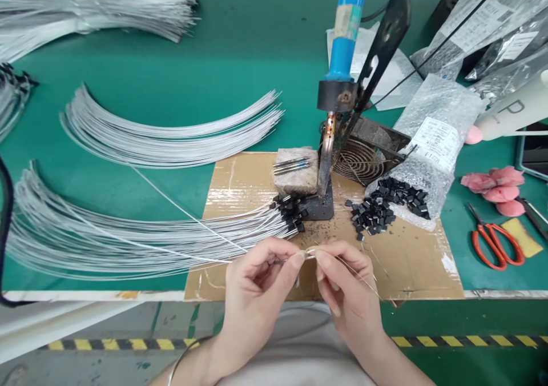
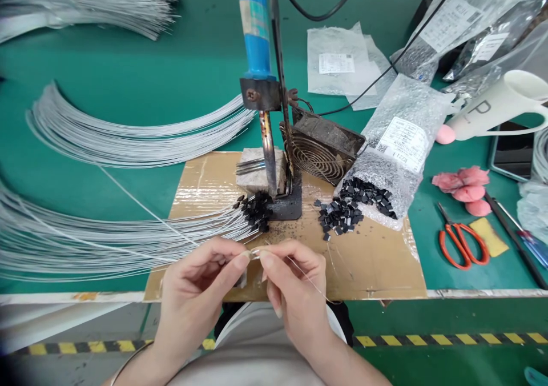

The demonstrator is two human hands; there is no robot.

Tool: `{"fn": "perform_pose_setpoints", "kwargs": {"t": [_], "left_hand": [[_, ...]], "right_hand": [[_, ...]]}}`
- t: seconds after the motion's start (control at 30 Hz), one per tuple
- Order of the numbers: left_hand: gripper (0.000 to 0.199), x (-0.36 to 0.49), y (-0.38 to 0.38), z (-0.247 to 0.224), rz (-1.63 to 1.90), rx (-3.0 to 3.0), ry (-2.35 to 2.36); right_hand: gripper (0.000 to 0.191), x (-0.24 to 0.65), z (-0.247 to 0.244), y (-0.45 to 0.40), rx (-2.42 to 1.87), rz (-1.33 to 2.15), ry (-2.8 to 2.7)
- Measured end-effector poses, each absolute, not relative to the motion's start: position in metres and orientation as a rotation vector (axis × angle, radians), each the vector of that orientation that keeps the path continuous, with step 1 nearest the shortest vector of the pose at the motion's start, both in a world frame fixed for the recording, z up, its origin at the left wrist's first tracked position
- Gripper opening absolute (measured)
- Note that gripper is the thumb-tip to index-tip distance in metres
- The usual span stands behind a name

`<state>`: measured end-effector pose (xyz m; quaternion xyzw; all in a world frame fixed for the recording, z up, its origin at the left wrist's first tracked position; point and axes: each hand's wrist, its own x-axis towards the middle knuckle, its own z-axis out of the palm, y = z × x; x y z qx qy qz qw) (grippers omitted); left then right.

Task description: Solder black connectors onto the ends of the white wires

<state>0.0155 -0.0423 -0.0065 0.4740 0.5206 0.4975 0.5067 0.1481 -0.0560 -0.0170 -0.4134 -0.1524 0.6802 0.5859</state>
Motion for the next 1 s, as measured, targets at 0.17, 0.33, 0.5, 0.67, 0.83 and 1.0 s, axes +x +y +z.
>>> {"fn": "perform_pose_setpoints", "kwargs": {"t": [0.17,0.33,0.5,0.67,0.83,1.0], "left_hand": [[0.013,0.016,-0.044,-0.009,1.202,1.066,1.233],[0.014,0.013,-0.042,-0.010,1.180,1.029,1.224],[0.015,0.010,-0.040,-0.010,1.179,1.060,1.216],[0.015,0.009,-0.041,-0.011,1.178,1.143,1.223],[0.016,0.010,-0.040,-0.010,1.199,1.259,1.243],[0.019,0.012,-0.035,-0.005,1.226,1.334,1.257]], "right_hand": [[0.009,0.145,-0.016,-0.057,-0.967,1.559,-0.354],[0.010,0.152,-0.019,-0.055,-1.010,1.470,-0.365],[0.013,0.156,-0.022,-0.056,-1.037,1.515,-0.508],[0.003,0.152,-0.019,-0.056,-1.073,1.425,-0.592],[0.004,0.154,-0.016,-0.054,-1.089,1.429,-0.599],[0.003,0.157,-0.017,-0.054,-1.099,1.452,-0.627]]}}
